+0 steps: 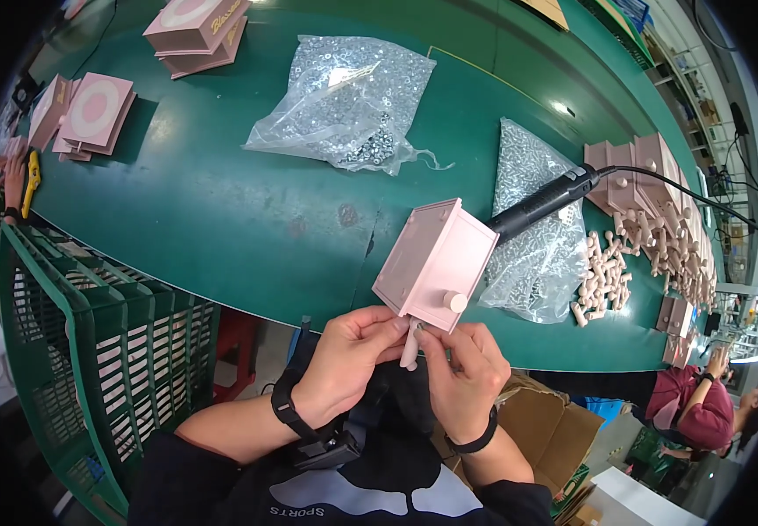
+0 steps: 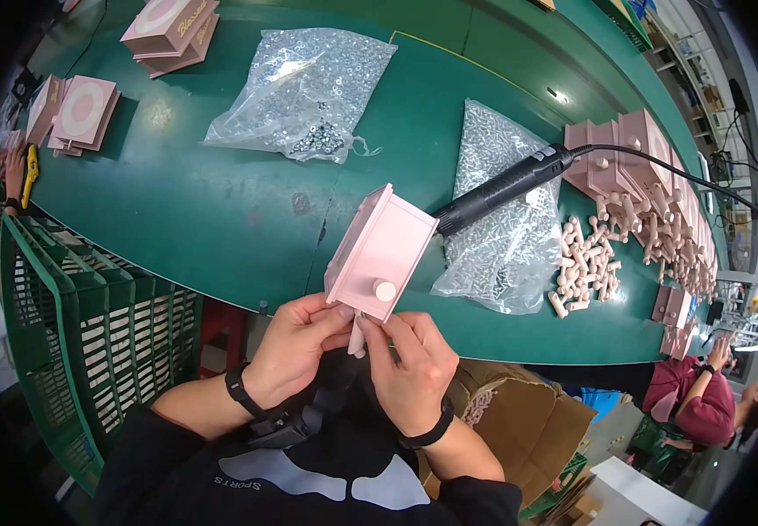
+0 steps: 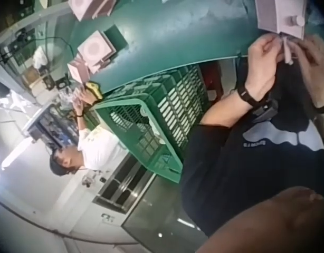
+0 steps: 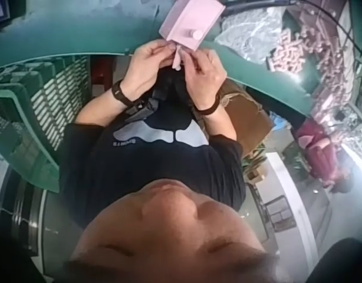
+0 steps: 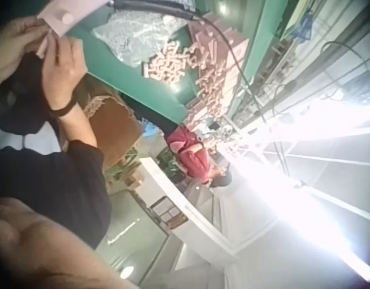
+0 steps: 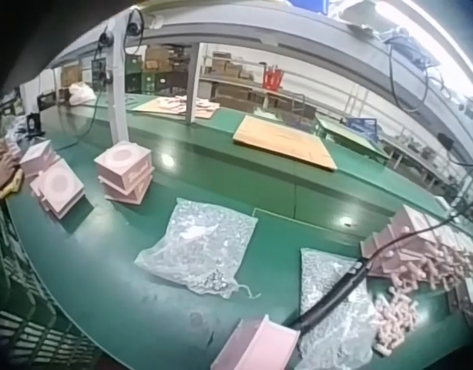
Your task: The person assembles music boxes by picking up a pink box, inserting a white handle into the side, and securing it with a power screwdriver. They then place the finished box onto a stack on the workbench and repeat the process.
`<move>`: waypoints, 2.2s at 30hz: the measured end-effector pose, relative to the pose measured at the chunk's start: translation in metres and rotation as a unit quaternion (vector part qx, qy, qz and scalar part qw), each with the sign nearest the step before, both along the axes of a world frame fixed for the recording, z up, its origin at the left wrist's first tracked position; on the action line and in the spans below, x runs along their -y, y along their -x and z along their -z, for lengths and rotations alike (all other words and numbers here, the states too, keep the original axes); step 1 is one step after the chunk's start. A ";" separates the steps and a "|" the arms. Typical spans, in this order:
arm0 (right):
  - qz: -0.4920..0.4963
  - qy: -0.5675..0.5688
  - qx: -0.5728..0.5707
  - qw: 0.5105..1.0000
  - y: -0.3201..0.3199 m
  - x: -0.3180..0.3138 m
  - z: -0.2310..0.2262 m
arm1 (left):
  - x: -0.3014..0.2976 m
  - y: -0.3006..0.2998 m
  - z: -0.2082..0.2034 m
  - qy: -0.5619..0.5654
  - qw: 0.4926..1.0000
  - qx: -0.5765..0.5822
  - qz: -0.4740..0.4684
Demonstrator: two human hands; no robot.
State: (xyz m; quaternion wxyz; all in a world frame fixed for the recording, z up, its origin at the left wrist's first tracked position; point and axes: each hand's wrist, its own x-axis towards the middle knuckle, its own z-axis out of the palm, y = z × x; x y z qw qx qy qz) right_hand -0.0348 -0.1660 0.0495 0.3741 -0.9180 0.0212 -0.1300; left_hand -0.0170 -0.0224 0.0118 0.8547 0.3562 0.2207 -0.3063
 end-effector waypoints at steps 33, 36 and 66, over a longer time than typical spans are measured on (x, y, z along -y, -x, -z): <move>0.018 -0.149 -0.040 0.988 -0.006 0.004 0.003 | -0.002 -0.013 -0.003 -0.045 0.998 0.036 0.019; 0.008 -0.227 -0.027 0.973 -0.010 -0.004 0.008 | -0.016 -0.009 0.003 -0.039 0.997 0.070 0.013; -0.008 0.145 0.086 0.986 0.008 0.042 0.055 | -0.002 -0.004 -0.033 -0.066 0.989 0.101 0.081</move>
